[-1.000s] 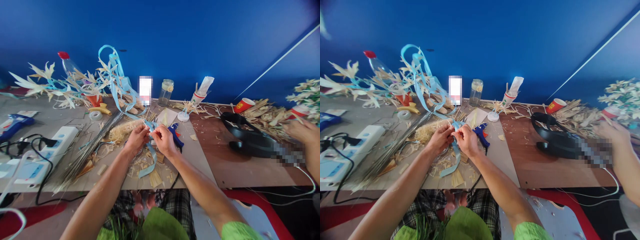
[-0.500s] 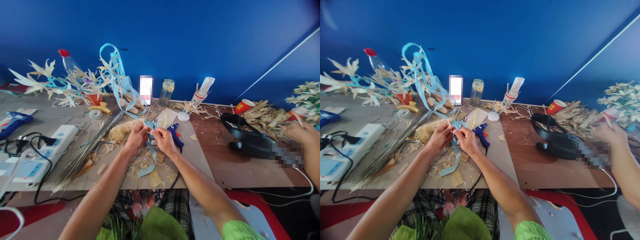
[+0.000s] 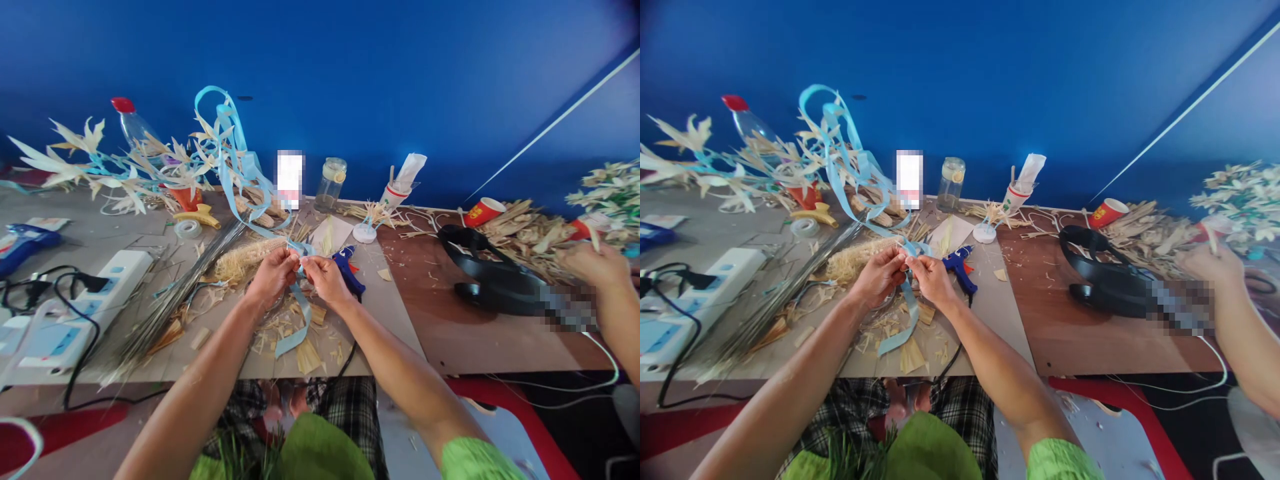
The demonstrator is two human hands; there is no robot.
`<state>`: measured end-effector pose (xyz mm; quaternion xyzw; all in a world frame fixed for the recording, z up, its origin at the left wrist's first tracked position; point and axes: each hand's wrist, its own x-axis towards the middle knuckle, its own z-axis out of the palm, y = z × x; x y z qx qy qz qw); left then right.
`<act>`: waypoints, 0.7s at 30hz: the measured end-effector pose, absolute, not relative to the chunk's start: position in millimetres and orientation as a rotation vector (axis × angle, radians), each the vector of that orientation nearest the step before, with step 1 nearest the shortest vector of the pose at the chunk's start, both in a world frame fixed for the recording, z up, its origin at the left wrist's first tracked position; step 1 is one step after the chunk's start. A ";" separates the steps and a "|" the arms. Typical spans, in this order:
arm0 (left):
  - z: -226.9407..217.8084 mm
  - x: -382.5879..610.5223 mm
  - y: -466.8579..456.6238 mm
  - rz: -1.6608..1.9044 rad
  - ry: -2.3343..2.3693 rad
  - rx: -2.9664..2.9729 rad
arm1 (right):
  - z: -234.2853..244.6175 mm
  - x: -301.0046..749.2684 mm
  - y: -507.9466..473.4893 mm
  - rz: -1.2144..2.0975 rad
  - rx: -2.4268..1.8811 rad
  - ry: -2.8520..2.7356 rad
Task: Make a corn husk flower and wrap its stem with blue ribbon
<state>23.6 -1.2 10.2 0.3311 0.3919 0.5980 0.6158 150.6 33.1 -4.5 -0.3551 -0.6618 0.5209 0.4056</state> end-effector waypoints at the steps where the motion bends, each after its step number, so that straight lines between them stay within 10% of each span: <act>1: 9.1 24.3 -1.0 1.361 0.922 0.789 | -4.6 151.0 34.1 1.302 -0.901 -1.666; 21: 2.7 27.3 -0.6 1.256 1.079 1.013 | 0.0 156.7 42.4 1.517 -1.139 -1.596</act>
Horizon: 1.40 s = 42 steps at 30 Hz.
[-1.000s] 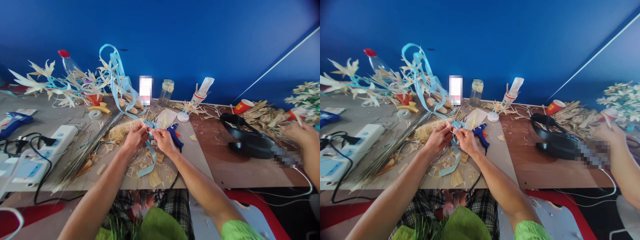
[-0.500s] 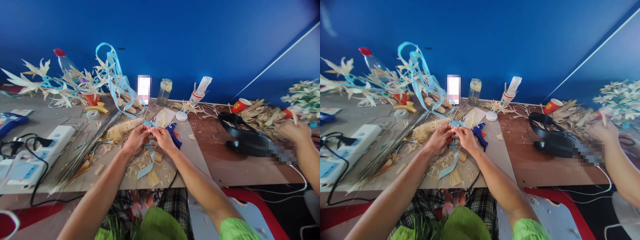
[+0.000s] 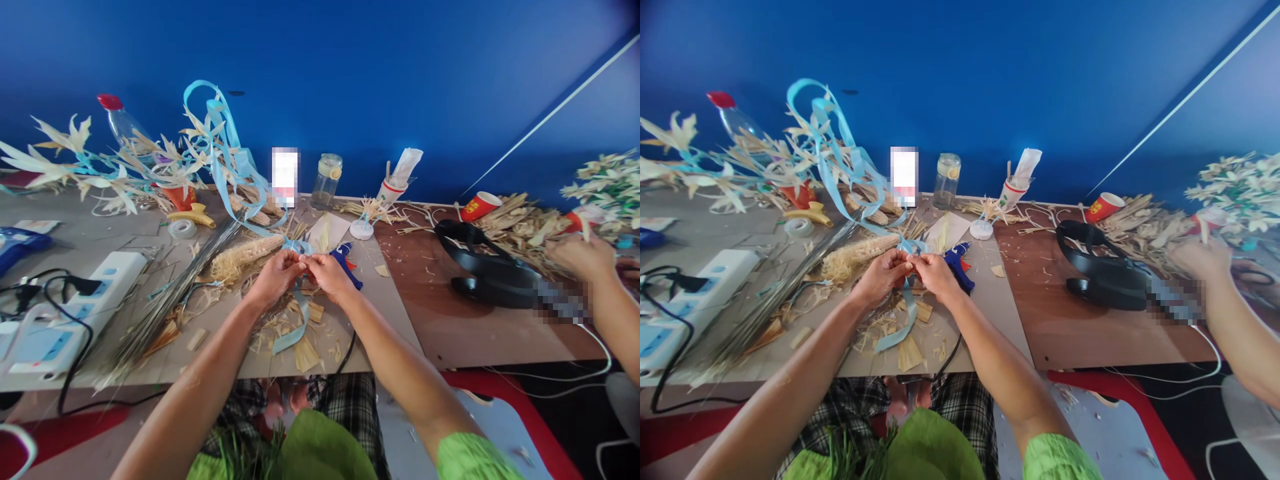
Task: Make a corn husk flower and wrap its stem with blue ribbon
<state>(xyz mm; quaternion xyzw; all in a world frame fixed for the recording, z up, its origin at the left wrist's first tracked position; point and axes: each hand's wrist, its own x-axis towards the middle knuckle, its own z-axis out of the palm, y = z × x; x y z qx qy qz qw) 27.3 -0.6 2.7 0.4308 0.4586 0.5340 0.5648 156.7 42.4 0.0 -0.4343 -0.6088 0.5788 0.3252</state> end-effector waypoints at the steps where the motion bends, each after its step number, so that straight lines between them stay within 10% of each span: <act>1: 2.9 27.1 -0.7 1.263 1.055 0.993 | -0.6 157.7 43.6 1.458 -1.130 -1.652; 42: 23.3 17.9 -8.2 1.193 0.775 0.783 | 23.3 178.3 53.1 1.574 -0.800 -1.720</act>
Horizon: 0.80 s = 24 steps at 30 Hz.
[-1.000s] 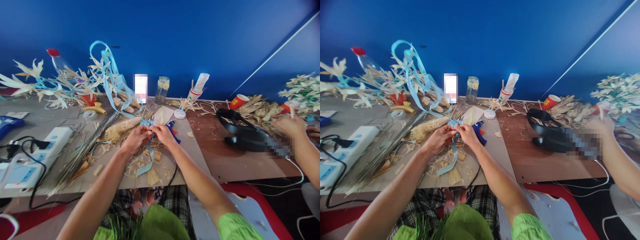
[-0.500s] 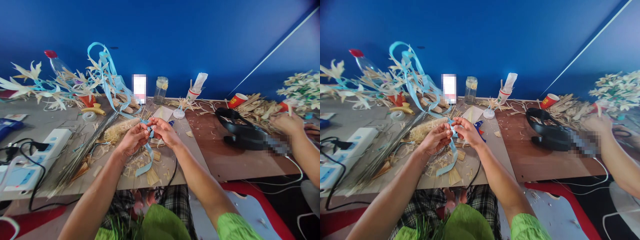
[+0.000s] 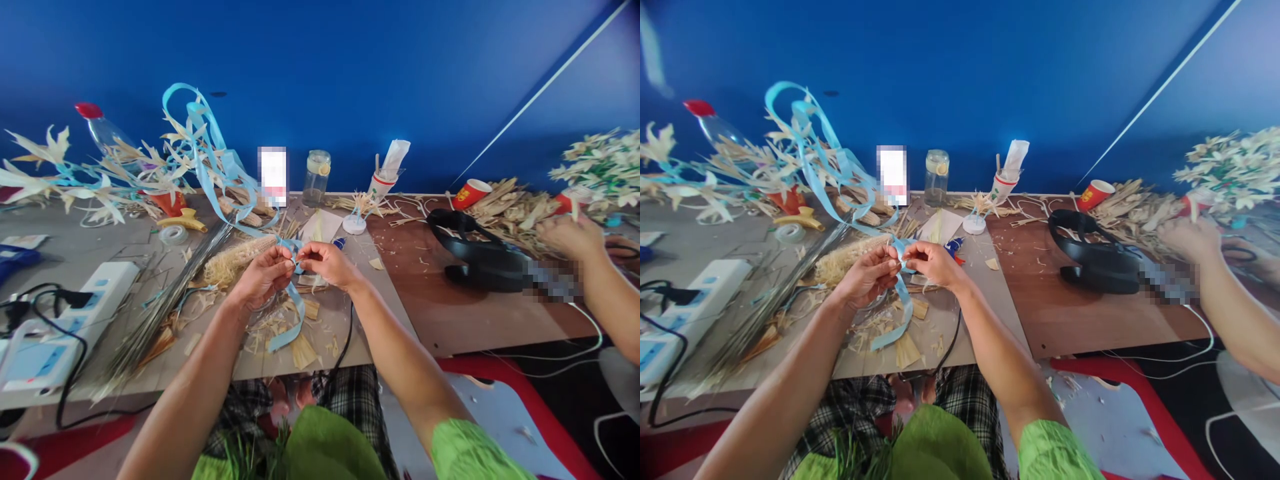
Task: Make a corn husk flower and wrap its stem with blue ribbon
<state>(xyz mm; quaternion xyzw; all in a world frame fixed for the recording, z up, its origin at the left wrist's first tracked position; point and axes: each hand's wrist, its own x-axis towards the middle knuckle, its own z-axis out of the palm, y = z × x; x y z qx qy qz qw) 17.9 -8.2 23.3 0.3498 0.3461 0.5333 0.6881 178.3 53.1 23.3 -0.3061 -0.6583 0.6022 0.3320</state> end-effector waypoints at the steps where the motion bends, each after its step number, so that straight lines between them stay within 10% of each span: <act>1: 23.2 17.6 -8.1 1.185 0.771 0.783 | 23.4 178.5 53.5 1.544 -0.806 -1.731; 24: 20.2 17.3 -6.5 1.151 0.740 0.784 | 19.5 171.5 46.9 1.096 -0.807 -1.906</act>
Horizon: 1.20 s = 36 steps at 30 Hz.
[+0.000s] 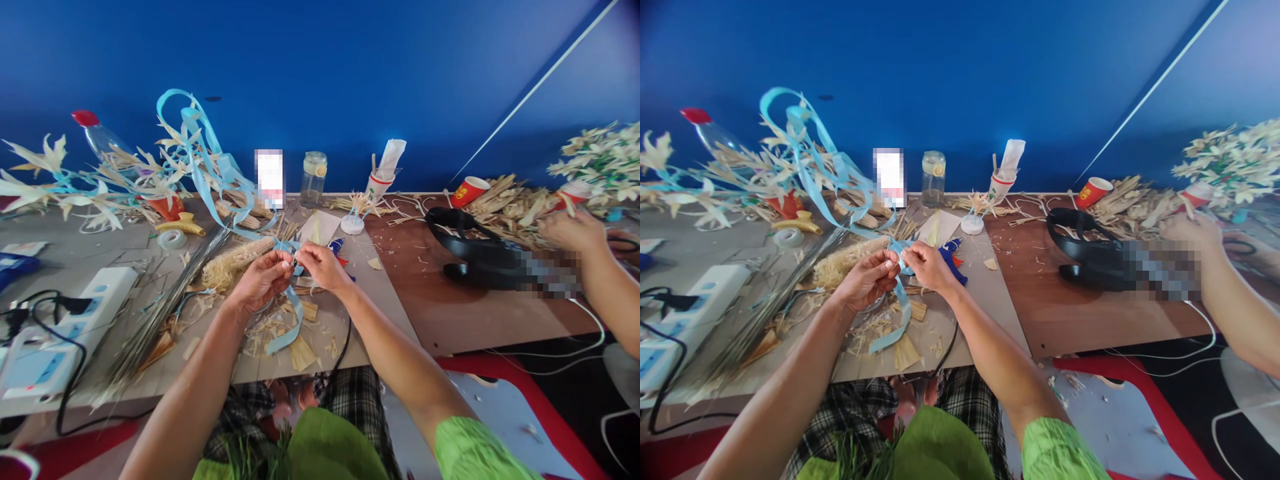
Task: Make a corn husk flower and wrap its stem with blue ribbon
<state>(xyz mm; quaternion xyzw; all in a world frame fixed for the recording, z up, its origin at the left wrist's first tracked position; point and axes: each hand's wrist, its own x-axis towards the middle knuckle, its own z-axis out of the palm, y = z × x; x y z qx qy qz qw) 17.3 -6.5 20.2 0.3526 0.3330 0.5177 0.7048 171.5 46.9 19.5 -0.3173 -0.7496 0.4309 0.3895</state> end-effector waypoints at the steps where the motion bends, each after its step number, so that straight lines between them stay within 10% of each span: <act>1: 19.8 17.2 -6.4 1.148 0.745 0.783 | 18.7 171.2 46.9 1.074 -0.808 -1.910; 36: 14.8 18.8 -3.3 1.157 0.886 0.670 | 23.8 168.9 34.9 0.905 -0.621 -1.931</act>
